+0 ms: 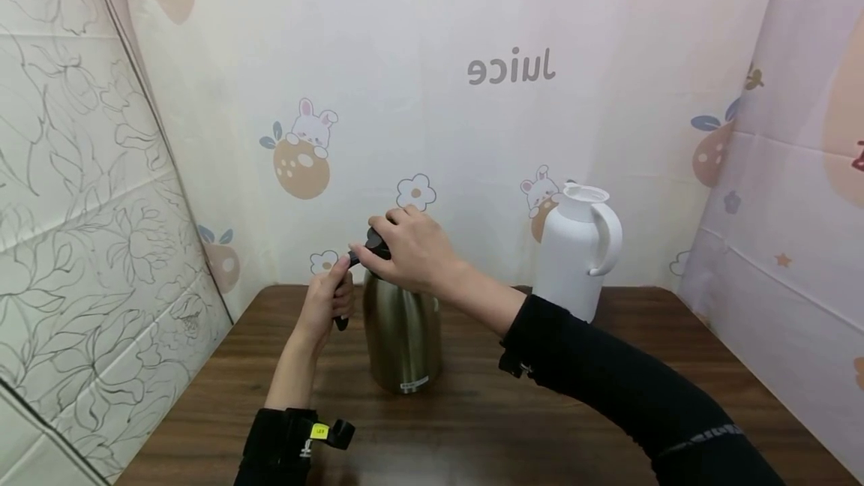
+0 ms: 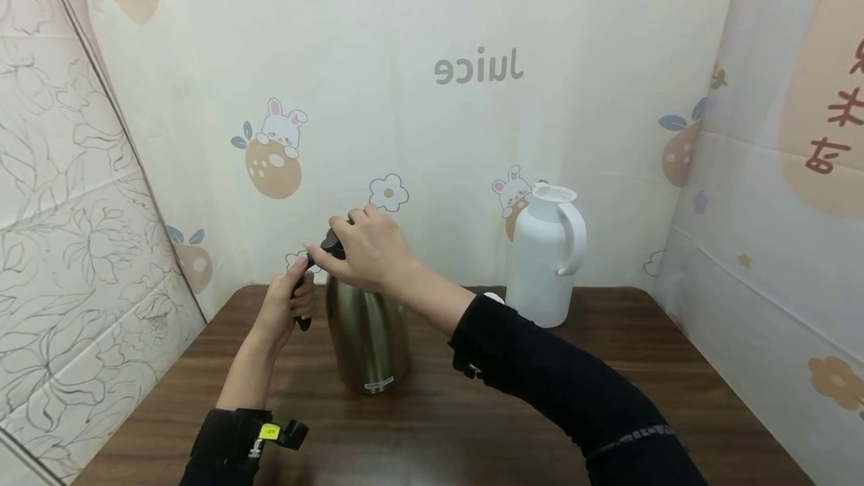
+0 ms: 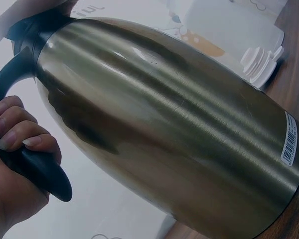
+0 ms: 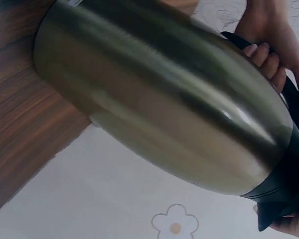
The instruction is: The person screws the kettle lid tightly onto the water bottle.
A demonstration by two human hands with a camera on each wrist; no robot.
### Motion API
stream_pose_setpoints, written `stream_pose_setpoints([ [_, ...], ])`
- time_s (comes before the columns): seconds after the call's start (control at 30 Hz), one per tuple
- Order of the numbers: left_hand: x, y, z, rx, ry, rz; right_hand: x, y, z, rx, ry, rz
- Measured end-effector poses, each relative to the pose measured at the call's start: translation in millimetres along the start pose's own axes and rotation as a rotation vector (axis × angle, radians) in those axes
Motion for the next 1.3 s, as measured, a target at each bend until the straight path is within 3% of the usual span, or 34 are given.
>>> stream_pose_setpoints([
  [0.2,-1.3,0.6,0.0,-0.018,-0.005,-0.006,9,4,1.0,-0.046,-0.143,0.078],
  [0.3,-2.5,0.2,0.6,-0.013,-0.007,-0.017,13,10,1.5,-0.036,-0.175,0.111],
  [0.4,-3.8,0.1,1.4,-0.008,-0.009,-0.025,14,17,2.8,0.034,-0.132,0.143],
  [0.57,-5.1,0.3,2.2,-0.015,-0.012,-0.037,14,31,5.9,0.222,0.003,0.238],
  [0.7,-5.3,-0.5,1.8,-0.006,-0.006,-0.044,8,40,6.9,0.302,-0.014,0.302],
  [0.9,-5.3,-2.1,-0.1,0.006,0.003,-0.024,-5,46,3.1,0.298,-0.074,0.371],
  [1.1,-4.1,-3.3,-1.2,0.002,0.0,-0.018,-11,43,1.8,0.306,-0.028,0.398],
  [1.3,-1.2,-2.4,-0.4,-0.009,-0.002,-0.038,-13,38,3.1,0.268,0.0,0.344],
])
Point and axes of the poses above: each hand's wrist, its own z-axis towards the middle knuckle, its own x-axis out of the back of the hand, y = z × x, the point moved 3 cm from there along z, towards the middle knuckle, and after that the axes turned 12 degrees about -x, right-handed, at the moved point
